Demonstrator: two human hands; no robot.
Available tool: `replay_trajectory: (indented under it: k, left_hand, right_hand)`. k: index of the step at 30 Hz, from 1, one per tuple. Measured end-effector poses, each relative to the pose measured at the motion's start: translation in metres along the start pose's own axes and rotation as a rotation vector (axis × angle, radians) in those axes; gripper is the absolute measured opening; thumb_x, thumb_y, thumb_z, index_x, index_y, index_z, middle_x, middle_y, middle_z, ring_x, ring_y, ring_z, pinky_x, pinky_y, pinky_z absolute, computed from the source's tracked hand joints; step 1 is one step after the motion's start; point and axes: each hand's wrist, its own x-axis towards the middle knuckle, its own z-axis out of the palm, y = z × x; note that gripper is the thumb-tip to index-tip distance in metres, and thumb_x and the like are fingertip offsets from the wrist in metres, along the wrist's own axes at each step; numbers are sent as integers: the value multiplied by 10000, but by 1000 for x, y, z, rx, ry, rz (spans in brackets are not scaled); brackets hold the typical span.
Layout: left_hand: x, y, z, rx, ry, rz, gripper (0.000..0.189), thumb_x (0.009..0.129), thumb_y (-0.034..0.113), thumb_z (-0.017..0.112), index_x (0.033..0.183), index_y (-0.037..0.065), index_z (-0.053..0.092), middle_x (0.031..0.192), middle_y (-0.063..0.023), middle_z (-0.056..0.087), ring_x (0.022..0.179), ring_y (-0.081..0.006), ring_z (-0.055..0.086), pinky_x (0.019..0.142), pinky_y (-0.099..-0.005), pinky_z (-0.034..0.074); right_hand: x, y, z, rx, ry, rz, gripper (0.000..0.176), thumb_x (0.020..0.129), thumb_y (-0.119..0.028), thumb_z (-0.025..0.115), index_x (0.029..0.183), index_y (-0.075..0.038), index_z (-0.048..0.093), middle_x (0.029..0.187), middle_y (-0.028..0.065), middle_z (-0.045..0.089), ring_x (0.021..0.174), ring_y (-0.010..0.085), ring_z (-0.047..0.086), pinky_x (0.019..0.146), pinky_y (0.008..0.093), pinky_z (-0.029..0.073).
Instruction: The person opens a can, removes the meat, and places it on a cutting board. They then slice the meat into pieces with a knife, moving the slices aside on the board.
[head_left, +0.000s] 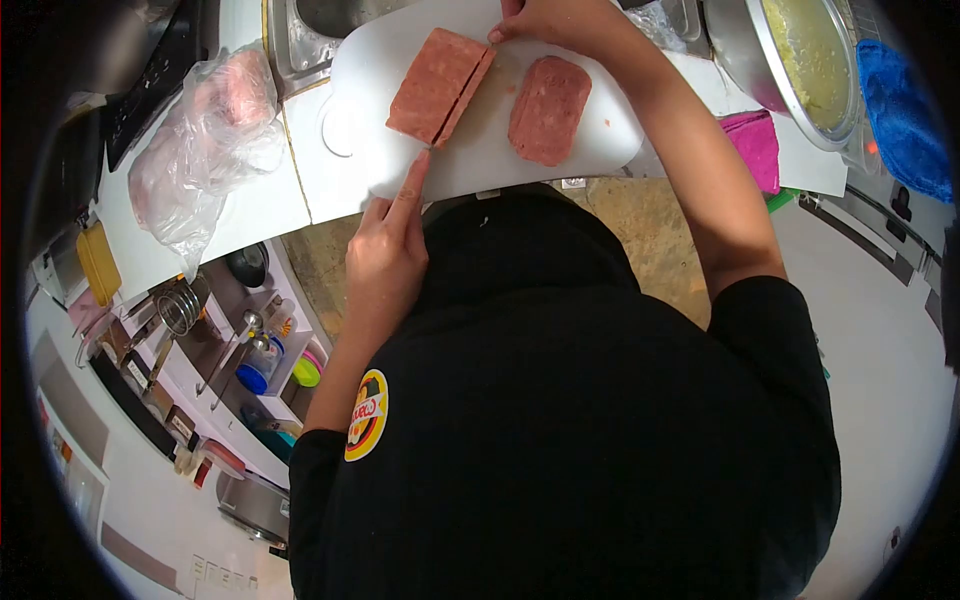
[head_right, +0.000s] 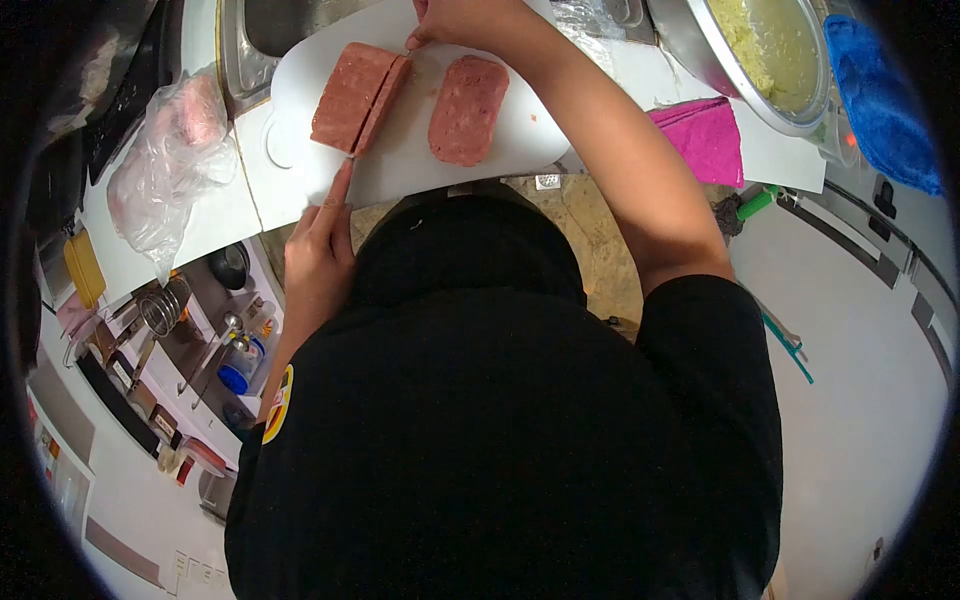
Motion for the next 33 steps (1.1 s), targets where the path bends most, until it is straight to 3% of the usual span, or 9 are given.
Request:
replay_trajectory:
  k: [11,20,33]
  left_hand:
    - [4,-3,-6,-52,-33,6,529,949,79,558,1437,272,487,840,-241,636,767,-406,658,723,-505,512]
    - [4,-5,-5,-70,-18,35,506,955,84,552,1430,251,498,823,-253,621,776,-409,652,741,-496,501]
    - [1,-6,-6,-59,-26,19,526,946,73,547,1438,249,487,852,-264,621,783,-428,640,734,-501,496]
  right_hand:
    - [5,5,5,-38,1,18,285,583,-204,870,647,-7,675,603,167,638,560,263,622,567,378,491]
    - [5,7,0,-17,-46,6,276,715,-236,802,713,8,673,657,179,643,608,258,617,604,383,485]
    - [2,9,1,-5,-8,-42,274,733,-250,780,735,3,675,698,195,649,651,292,630,634,398,490]
